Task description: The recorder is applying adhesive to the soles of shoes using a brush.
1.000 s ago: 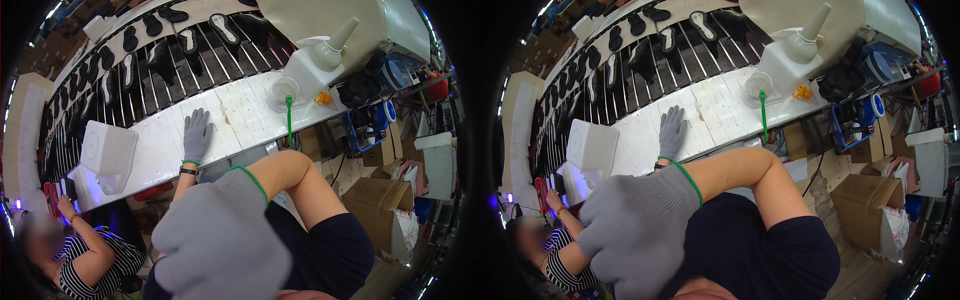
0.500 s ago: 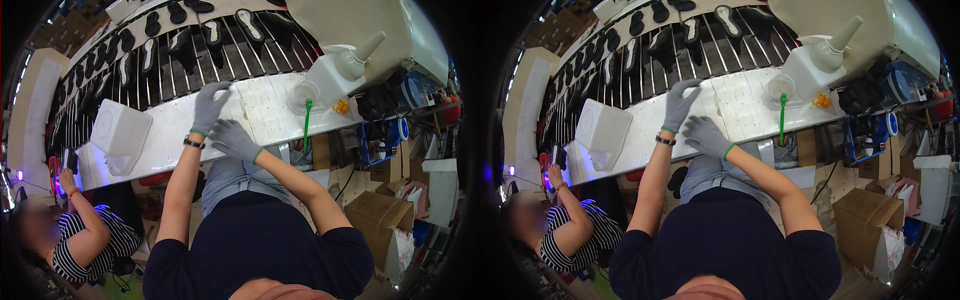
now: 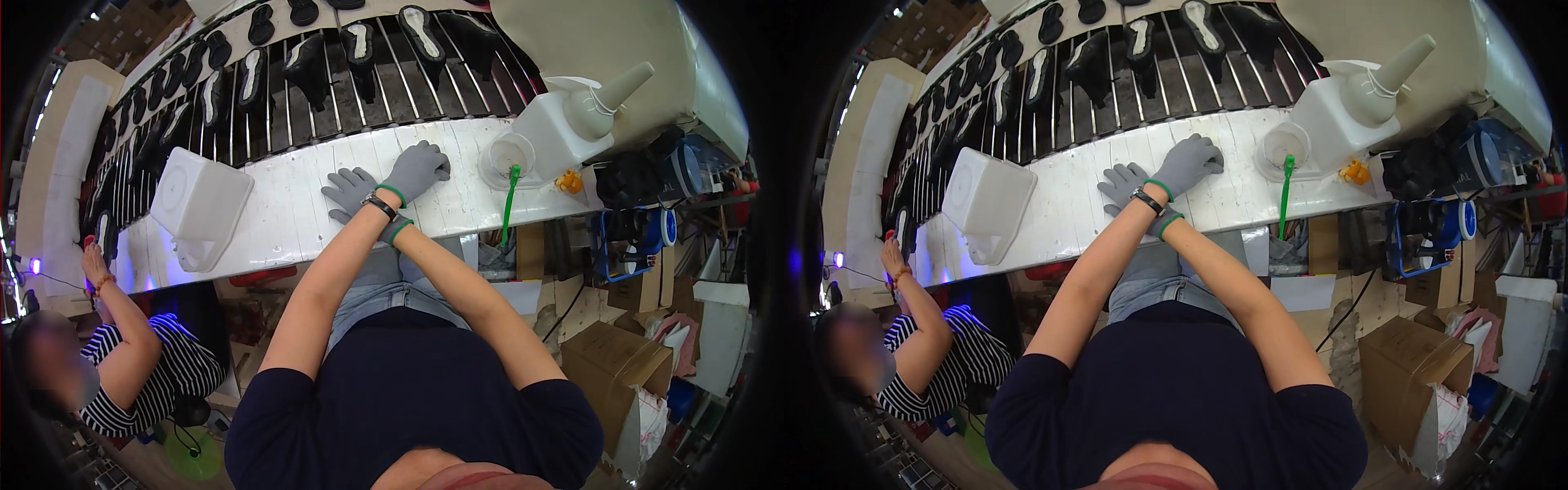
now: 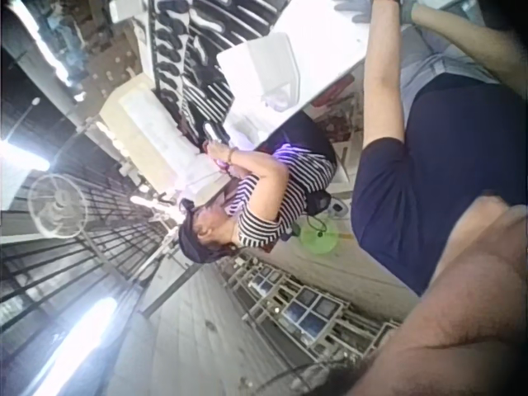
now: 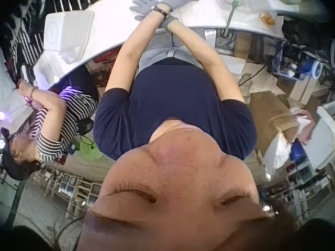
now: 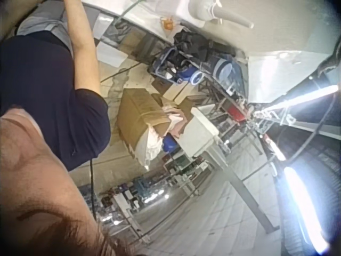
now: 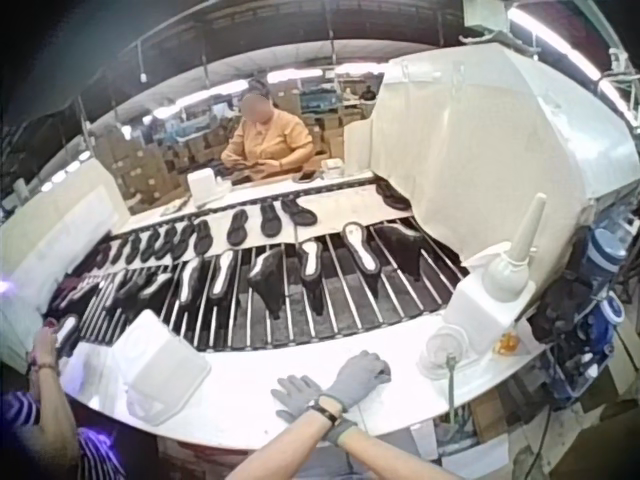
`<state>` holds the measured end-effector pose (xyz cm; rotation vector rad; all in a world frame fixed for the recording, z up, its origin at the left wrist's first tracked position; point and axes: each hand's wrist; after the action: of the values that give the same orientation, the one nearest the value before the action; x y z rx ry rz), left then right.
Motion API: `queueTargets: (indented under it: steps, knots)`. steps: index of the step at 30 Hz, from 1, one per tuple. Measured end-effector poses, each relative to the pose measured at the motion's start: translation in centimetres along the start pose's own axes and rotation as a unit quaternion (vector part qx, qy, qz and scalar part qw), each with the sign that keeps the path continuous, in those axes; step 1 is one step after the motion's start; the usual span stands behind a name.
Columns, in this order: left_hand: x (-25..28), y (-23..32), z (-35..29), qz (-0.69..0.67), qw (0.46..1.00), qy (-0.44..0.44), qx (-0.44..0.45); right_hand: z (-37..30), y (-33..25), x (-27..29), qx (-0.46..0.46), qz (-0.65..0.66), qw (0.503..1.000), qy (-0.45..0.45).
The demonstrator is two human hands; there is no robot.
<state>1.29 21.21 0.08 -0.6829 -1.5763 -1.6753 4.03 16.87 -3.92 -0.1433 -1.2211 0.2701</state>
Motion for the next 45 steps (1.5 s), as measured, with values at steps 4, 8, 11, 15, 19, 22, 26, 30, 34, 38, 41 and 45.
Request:
queueTargets:
  steps: [4,8,11,15,19,22,26,30,34,38,41,45]
  knots:
    - [-1.0,0.3,0.2,0.045,0.996,0.073,-0.028,-0.1,-0.3,0.3,-0.004,-0.001,1.0,-0.002]
    - [-0.7,1.8,0.9,-0.074,0.979,0.189,-0.002,0.0,-0.1,0.7,0.003,0.011,1.0,0.026]
    - [-1.1,3.5,1.5,-0.141,0.958,0.248,0.017,0.1,0.1,1.3,-0.001,0.051,0.999,0.009]
    - [-2.7,2.5,1.9,-0.111,0.969,0.219,-0.029,0.0,-0.1,1.4,0.0,0.058,0.998,0.036]
    - [-3.5,2.1,1.9,0.015,0.991,0.122,-0.047,-0.1,0.0,1.4,0.002,0.062,0.997,0.037]
    - [-3.6,2.6,2.7,0.046,0.996,0.068,-0.046,-0.4,0.4,1.1,-0.003,0.068,0.996,0.049]
    - [-3.8,2.2,2.9,0.08,0.995,0.039,-0.046,-0.1,-0.1,1.8,0.007,0.069,0.997,0.034]
    - [-4.5,2.5,3.6,0.087,0.994,0.041,-0.048,-0.3,-0.1,2.3,-0.001,0.061,0.997,0.041]
    - [-4.8,2.5,4.2,0.14,0.988,0.039,-0.043,0.0,-0.3,2.4,0.004,0.052,0.998,0.04]
    - [-4.1,2.3,4.7,0.078,0.996,0.006,-0.038,-0.2,0.0,1.8,0.001,0.044,0.998,0.037]
    - [-3.0,2.0,4.9,0.028,0.998,-0.036,-0.042,-0.2,0.1,1.7,0.01,0.024,0.999,0.039]
    - [-2.3,1.6,4.7,0.001,0.997,-0.048,-0.056,-0.1,0.1,1.6,0.026,0.009,0.998,0.056]
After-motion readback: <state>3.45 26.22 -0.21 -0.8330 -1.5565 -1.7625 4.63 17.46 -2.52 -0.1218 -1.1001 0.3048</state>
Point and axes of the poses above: each hand's wrist, its own z-axis towards the middle knuckle, its own x-axis out of the back of the hand, y = z × x, and after that the axes turned 5 degrees about -z, right-handed
